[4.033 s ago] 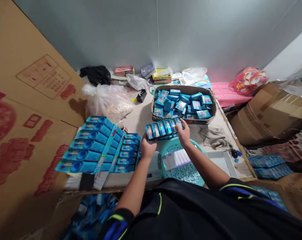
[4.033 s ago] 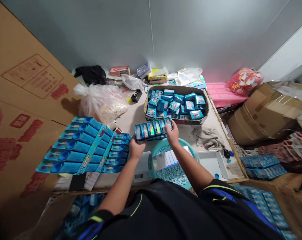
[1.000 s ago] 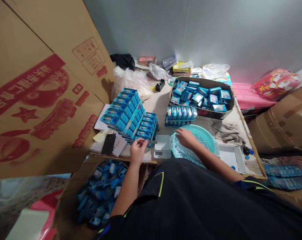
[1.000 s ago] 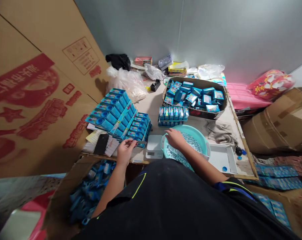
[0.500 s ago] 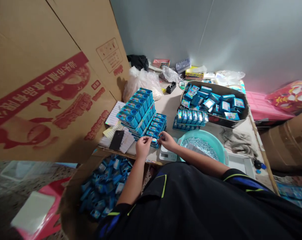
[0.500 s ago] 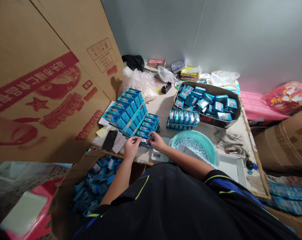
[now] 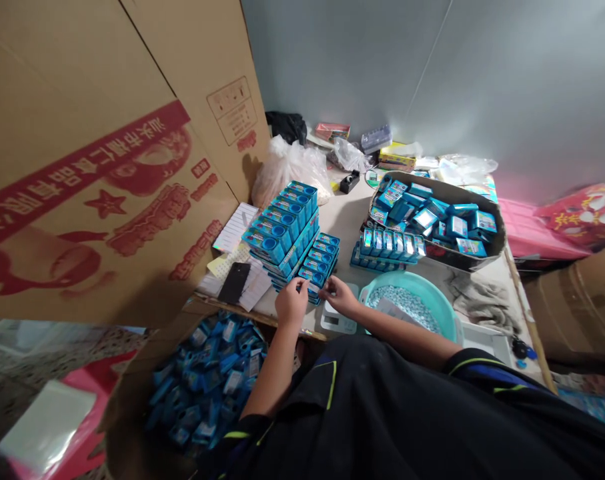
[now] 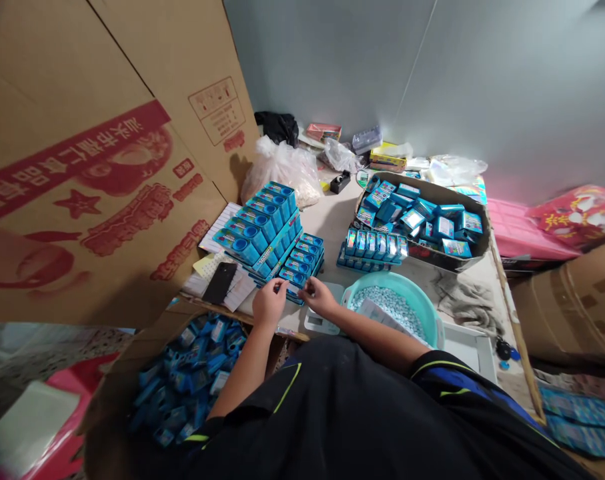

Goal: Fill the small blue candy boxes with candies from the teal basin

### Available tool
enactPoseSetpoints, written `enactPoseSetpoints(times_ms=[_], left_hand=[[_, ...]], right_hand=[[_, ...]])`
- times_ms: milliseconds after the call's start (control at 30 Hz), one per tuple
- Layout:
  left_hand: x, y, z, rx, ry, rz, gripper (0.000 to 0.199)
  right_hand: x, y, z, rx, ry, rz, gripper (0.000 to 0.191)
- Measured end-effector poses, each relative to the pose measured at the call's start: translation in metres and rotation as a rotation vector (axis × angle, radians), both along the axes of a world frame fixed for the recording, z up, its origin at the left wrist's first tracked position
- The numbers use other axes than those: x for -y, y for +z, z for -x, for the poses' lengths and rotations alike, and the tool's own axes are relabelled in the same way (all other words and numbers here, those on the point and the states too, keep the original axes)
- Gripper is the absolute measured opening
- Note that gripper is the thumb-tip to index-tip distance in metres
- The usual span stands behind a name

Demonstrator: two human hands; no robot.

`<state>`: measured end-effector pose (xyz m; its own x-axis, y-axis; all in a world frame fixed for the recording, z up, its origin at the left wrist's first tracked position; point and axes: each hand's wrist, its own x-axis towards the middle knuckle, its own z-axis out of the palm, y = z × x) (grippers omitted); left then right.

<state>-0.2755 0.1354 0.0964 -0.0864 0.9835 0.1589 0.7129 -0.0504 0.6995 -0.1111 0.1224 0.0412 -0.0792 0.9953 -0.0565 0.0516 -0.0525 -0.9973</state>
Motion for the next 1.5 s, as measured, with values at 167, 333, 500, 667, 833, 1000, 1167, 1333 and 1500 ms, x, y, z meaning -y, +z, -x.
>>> enactPoseSetpoints(times_ms=[167, 333, 500, 667, 833, 1000, 1167, 1333, 1500], left_hand=[[0.003, -0.012, 0.000, -0.014, -0.050, -0.083, 0.017], [0.002, -0.026, 0.004, 0.006, -0.001, -0.198, 0.026], [0.016, -0.038, 0.009, 0.020, -0.200, -0.416, 0.013], [0.050, -0.045, -0.002, 0.061, -0.626, -0.390, 0.007], [0.041, -0.046, -0.068, 0.029, -1.024, -0.274, 0.020], [0.011, -0.045, -0.171, -0.088, -1.279, -0.290, 0.044], [-0.009, -0.036, -0.219, -0.132, -1.403, -0.380, 0.030], [-0.014, -0.014, -0.201, -0.070, -1.415, -0.537, 0.031], [-0.008, -0.002, -0.170, -0.101, -1.277, -0.726, 0.033]], right_hand=[[0.002, -0.006, 0.003, 0.047, 0.014, 0.004, 0.047], [-0.001, -0.014, 0.011, 0.178, 0.004, 0.060, 0.055], [0.007, 0.001, -0.015, 0.471, -0.100, 0.135, 0.049], [0.053, 0.035, -0.107, 0.723, -0.311, 0.167, 0.030], [0.127, 0.047, -0.199, 1.130, -0.197, 0.438, 0.057], [0.148, 0.054, -0.208, 1.068, -0.160, 0.451, 0.014], [0.145, 0.083, -0.199, 1.008, -0.221, 0.355, 0.018], [0.149, 0.108, -0.201, 0.935, -0.240, 0.285, 0.022], [0.137, 0.121, -0.194, 0.915, -0.167, 0.230, 0.027]])
